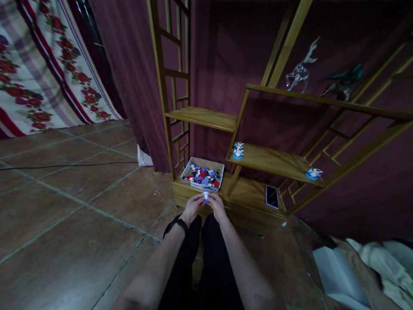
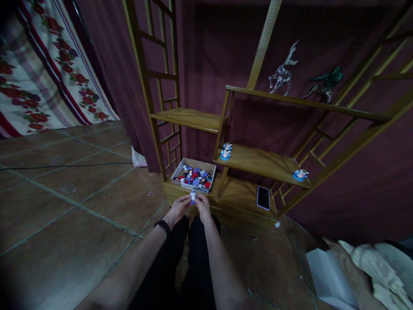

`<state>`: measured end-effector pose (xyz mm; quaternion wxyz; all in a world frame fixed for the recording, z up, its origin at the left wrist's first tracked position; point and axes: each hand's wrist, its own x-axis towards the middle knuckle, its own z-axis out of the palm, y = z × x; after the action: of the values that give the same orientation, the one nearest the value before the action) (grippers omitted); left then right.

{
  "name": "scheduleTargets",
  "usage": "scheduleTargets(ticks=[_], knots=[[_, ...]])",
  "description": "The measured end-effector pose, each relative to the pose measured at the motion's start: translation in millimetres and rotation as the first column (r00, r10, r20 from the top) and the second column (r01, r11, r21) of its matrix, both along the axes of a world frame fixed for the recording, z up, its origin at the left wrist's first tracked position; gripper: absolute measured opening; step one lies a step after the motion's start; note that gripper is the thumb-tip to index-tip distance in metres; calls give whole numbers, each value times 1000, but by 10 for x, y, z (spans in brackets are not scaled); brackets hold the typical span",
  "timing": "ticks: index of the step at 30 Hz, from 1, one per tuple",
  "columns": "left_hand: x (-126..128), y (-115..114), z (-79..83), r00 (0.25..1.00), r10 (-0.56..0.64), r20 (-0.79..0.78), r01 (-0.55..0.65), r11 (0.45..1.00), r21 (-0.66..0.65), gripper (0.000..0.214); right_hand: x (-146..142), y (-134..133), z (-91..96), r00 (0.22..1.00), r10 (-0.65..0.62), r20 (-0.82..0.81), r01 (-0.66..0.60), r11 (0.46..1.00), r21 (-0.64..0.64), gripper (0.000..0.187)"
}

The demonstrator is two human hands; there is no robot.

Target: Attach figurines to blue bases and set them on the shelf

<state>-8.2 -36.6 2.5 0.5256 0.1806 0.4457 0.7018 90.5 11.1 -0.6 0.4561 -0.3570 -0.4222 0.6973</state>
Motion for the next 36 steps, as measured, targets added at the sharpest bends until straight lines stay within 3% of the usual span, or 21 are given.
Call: scheduleTargets(ticks=[36], knots=[[-21,5,-35,1000,-21,13,20,1000,21,24,-16,32,-90,1000,-16,-13,16,1000,-7,24]])
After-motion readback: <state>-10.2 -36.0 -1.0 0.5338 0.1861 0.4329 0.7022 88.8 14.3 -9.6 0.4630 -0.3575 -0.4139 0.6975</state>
